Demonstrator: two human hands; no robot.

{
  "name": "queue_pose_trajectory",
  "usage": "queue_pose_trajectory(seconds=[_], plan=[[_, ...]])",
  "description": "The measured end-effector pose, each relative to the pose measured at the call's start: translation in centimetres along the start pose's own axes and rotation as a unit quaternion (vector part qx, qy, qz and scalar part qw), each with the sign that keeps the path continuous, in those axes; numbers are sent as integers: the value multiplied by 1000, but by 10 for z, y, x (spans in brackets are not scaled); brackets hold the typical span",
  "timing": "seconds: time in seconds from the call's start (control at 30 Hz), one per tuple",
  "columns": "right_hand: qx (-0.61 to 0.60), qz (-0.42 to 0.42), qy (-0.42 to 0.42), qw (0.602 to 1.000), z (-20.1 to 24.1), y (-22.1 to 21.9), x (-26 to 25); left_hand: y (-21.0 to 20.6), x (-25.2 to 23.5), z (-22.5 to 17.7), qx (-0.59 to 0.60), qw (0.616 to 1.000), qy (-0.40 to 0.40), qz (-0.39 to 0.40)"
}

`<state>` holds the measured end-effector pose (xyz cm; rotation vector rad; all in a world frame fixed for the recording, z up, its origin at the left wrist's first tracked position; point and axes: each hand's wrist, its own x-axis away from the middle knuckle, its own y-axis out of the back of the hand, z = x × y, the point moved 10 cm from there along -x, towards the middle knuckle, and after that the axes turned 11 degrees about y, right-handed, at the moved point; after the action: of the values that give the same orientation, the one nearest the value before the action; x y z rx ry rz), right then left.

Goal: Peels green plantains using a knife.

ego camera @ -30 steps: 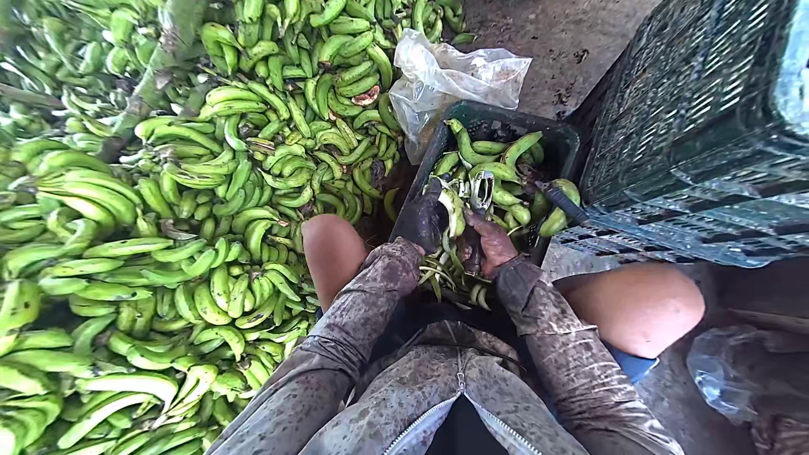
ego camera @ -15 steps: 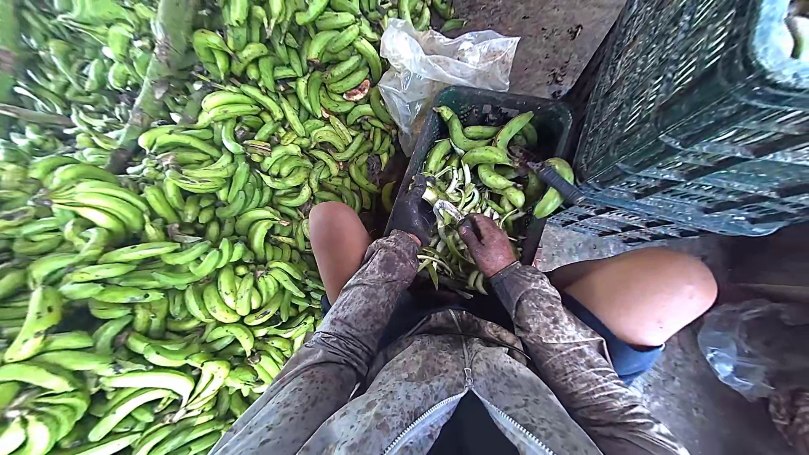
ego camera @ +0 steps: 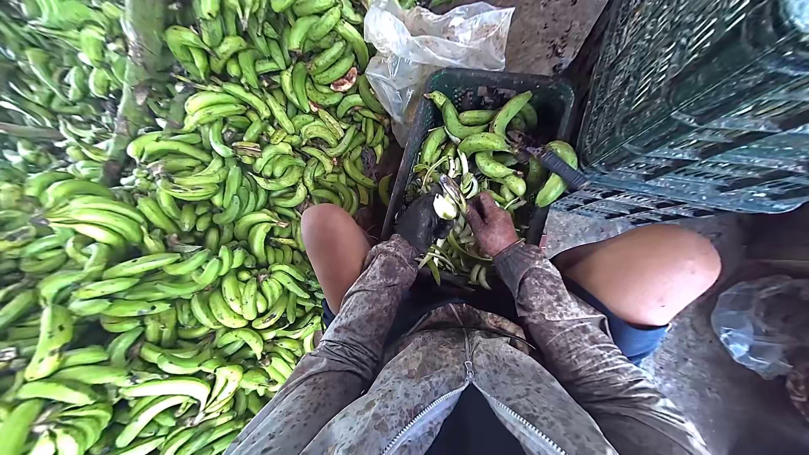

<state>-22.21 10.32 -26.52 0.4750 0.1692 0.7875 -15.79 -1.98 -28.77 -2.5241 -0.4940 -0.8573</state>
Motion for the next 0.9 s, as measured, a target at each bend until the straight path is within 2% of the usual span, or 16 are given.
queue_pose_trajectory(seconds=[0.17,0.3,0.37,0.43,0.47,0.5,0.53,0.6,0.67,0.73,0.8,0.83,0.9], plan=[[5,-31,21,999,-2,7,-2,-7,5,-9,-34,993,-14,111],[56,-10,38,998,1,3,0,-17,18,-2,-126,979,69,144],[66,-4,7,998,-6,7,-2,-21,19,7,-175,958,98,204],[59,-14,-80,995,-29,21,-5,-33,33,21,-195,925,139,294],[60,-20,-118,991,-41,29,-6,-37,40,24,-190,920,144,310],[59,-30,-138,988,-47,35,-7,-37,40,22,-185,929,132,291],[54,-44,-140,988,-47,39,-6,-29,33,18,-188,949,107,228],[43,-73,-108,990,-37,43,0,-4,13,7,-197,977,62,47],[21,-78,-68,994,-25,37,7,17,2,-2,-146,987,24,-62],[5,-60,-20,998,-15,22,10,31,-3,-9,-67,993,-12,-101],[13,-33,20,999,-6,8,11,33,-10,-14,19,994,-55,-89],[35,-14,19,999,-5,2,12,34,-13,-15,54,993,-73,-74],[118,33,-44,992,-8,-2,15,41,-16,-16,69,991,-91,-77]])
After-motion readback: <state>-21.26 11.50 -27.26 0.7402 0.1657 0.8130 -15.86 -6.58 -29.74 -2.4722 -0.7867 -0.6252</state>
